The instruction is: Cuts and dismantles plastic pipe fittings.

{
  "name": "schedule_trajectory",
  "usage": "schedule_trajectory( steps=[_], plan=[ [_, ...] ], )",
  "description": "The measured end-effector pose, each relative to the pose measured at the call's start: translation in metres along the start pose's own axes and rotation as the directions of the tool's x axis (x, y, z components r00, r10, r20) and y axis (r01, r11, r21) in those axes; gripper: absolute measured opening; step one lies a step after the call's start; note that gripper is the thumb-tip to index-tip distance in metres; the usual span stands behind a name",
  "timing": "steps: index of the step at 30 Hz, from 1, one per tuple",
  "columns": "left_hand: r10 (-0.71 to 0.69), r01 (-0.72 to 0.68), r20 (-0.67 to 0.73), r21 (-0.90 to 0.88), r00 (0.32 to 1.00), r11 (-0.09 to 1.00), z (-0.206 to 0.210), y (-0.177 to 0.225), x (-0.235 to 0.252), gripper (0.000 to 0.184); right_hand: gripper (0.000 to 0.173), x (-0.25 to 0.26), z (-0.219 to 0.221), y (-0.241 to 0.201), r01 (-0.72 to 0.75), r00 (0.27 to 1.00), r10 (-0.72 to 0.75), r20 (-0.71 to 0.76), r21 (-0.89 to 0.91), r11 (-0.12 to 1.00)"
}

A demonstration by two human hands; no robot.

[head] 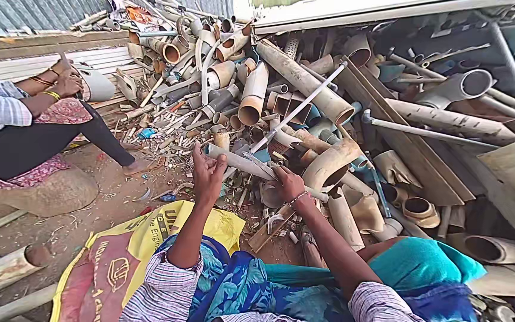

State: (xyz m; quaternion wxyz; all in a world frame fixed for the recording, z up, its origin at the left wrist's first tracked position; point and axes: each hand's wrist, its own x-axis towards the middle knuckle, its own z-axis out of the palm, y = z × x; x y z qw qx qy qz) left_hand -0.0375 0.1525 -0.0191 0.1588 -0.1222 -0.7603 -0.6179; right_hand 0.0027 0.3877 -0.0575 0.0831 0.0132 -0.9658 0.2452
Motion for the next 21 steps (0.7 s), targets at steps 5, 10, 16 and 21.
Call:
schedule_trajectory(
  steps=[5,10,16,21],
  plan=[
    [0.091,-0.158,-0.156,-0.498,0.984,0.853,-0.043,-0.005,0.004,0.033,0.04,-0.003,0.024,-0.042,0.136,0.979,-0.148,0.137,0.092,0.986],
    [0.134,-0.204,-0.162,-0.59,0.978,0.781,-0.071,-0.005,-0.009,0.031,0.042,-0.003,0.059,-0.061,0.26,0.924,-0.319,0.21,0.266,0.928],
    [0.258,-0.298,-0.159,-0.647,0.953,0.702,-0.106,-0.007,-0.018,0.037,0.043,-0.013,0.095,-0.098,0.271,0.874,-0.379,0.303,0.342,0.9],
    [0.214,-0.296,-0.205,-0.638,0.955,0.711,-0.131,-0.033,-0.016,0.062,0.038,-0.021,0.117,-0.115,0.213,0.865,-0.355,0.355,0.38,0.9]
  ],
)
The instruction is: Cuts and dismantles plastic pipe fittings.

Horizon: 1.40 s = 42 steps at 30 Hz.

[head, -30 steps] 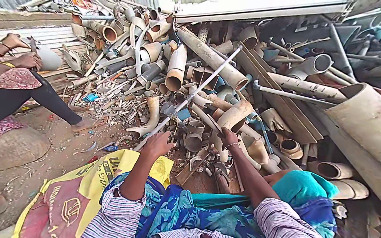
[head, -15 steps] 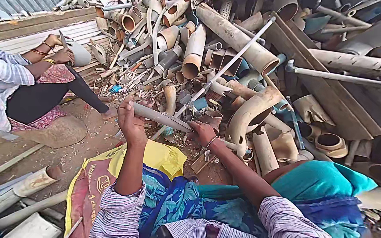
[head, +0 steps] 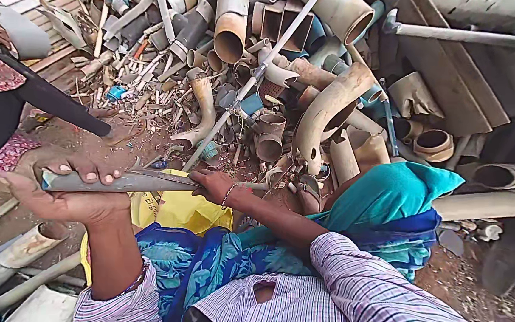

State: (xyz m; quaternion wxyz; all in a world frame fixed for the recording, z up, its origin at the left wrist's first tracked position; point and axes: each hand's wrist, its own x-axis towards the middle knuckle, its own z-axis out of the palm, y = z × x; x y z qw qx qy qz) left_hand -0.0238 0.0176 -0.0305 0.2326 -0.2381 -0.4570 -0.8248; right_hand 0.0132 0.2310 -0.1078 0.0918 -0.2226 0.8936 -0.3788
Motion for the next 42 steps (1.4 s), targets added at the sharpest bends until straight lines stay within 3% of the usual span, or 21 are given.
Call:
schedule_trajectory(
  steps=[3,6,12,14,18,21,24,27,30,32,35,39,42],
  plan=[
    [0.006,-0.005,-0.074,0.021,0.997,1.0,-0.021,0.007,-0.001,0.055,0.036,0.001,-0.003,-0.007,0.023,1.0,-0.022,0.018,-0.022,0.999],
    [-0.003,0.004,-0.112,0.01,0.994,1.0,-0.039,0.012,-0.002,0.061,0.036,0.0,-0.013,-0.014,0.045,0.999,-0.043,0.03,-0.047,0.998],
    [-0.067,0.08,-0.202,0.057,0.977,0.995,-0.033,-0.002,0.004,0.057,0.037,0.013,-0.014,0.008,0.037,0.999,-0.036,0.026,-0.054,0.998],
    [-0.136,0.152,-0.219,0.06,0.966,0.987,-0.029,-0.012,0.005,0.048,0.037,0.011,-0.022,0.011,-0.009,0.999,0.012,0.053,-0.062,0.998],
    [-0.177,0.225,-0.348,0.101,0.921,0.969,-0.029,-0.022,0.009,0.049,0.041,-0.005,-0.04,-0.007,-0.127,0.991,0.128,0.044,-0.019,0.992],
    [-0.155,0.22,-0.405,0.118,0.901,0.968,-0.032,-0.025,0.013,0.048,0.049,-0.009,-0.035,-0.01,-0.181,0.982,0.186,-0.033,0.127,0.975],
    [-0.144,0.214,-0.409,0.13,0.901,0.968,-0.022,-0.023,0.012,0.046,0.045,-0.017,-0.029,-0.005,-0.209,0.963,0.244,-0.114,0.259,0.943],
    [-0.118,0.178,-0.342,0.149,0.932,0.973,-0.011,-0.023,0.01,0.05,0.036,-0.001,0.015,0.051,-0.03,0.884,0.204,-0.42,0.385,0.922],
    [-0.113,0.149,-0.284,0.109,0.952,0.983,0.008,-0.022,0.006,0.053,0.037,-0.001,0.023,0.086,-0.096,0.831,0.308,-0.464,0.425,0.9],
    [-0.11,0.142,-0.318,0.077,0.942,0.987,0.026,-0.021,0.004,0.054,0.05,-0.008,0.022,0.102,-0.2,0.82,0.435,-0.371,0.526,0.826],
    [-0.112,0.148,-0.341,0.08,0.933,0.986,0.041,-0.02,0.005,0.051,0.07,-0.011,0.017,0.116,-0.355,0.762,0.636,-0.12,0.744,0.566],
    [-0.111,0.13,-0.276,0.051,0.955,0.99,0.049,-0.018,0.006,0.054,0.074,-0.007,0.009,0.12,-0.351,0.696,0.717,0.038,0.889,0.294],
    [-0.108,0.123,-0.263,0.043,0.959,0.991,0.049,-0.019,0.005,0.054,0.067,-0.005,0.008,0.117,-0.379,0.666,0.744,0.047,0.881,0.284]
  ],
)
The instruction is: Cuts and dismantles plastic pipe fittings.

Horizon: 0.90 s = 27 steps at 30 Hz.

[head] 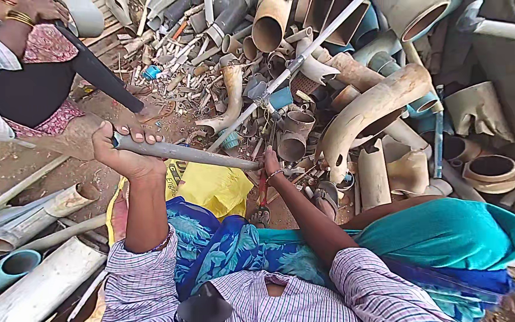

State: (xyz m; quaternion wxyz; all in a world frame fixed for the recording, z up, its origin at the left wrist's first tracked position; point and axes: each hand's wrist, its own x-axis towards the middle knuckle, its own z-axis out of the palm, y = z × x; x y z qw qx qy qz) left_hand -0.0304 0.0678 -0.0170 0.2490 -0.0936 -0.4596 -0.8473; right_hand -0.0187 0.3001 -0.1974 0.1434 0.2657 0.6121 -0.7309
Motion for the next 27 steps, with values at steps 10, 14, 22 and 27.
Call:
schedule_trajectory(
  steps=[10,14,22,27],
  plan=[
    [-0.094,0.094,-0.268,-0.014,0.959,0.995,0.013,0.005,-0.005,0.047,0.062,-0.021,0.018,-0.018,0.162,0.972,-0.21,-0.107,-0.349,0.923],
    [-0.119,0.115,-0.277,-0.03,0.953,0.993,0.015,0.008,-0.008,0.046,0.06,-0.026,0.022,-0.018,0.119,0.972,-0.18,-0.152,-0.34,0.933],
    [-0.127,0.127,-0.278,-0.017,0.952,0.992,0.015,0.012,-0.012,0.048,0.06,-0.036,0.025,-0.019,0.125,0.971,-0.194,-0.14,-0.395,0.91],
    [-0.114,0.113,-0.254,-0.017,0.96,0.993,0.012,0.011,-0.012,0.048,0.061,-0.028,0.022,-0.015,0.146,0.971,-0.208,-0.117,-0.399,0.905]
  ],
)
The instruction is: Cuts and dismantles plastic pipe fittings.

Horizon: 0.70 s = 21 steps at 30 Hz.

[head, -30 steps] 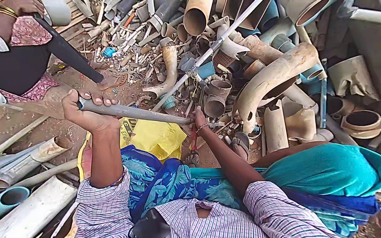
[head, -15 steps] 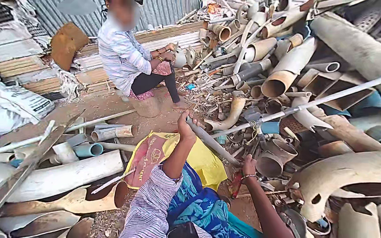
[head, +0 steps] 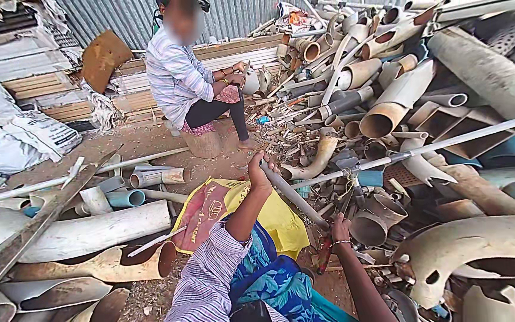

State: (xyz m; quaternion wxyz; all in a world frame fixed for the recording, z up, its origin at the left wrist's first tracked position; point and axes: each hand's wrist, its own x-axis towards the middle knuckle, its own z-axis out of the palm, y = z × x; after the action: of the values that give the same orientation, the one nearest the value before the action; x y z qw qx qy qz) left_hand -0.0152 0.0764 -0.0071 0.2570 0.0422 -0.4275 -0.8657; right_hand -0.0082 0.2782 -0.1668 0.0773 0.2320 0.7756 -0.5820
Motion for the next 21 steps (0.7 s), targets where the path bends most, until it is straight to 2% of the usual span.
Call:
schedule_trajectory(
  steps=[11,21],
  plan=[
    [-0.008,0.008,-0.034,-0.021,0.999,1.0,0.0029,-0.0005,-0.0003,0.049,0.059,0.0006,0.0019,0.0036,-0.024,1.0,0.025,-0.016,0.07,0.997],
    [-0.019,0.019,-0.059,-0.005,0.998,1.0,0.0038,0.002,-0.001,0.048,0.059,-0.0003,0.0025,0.0013,-0.028,0.999,0.029,-0.019,0.057,0.998]
  ],
)
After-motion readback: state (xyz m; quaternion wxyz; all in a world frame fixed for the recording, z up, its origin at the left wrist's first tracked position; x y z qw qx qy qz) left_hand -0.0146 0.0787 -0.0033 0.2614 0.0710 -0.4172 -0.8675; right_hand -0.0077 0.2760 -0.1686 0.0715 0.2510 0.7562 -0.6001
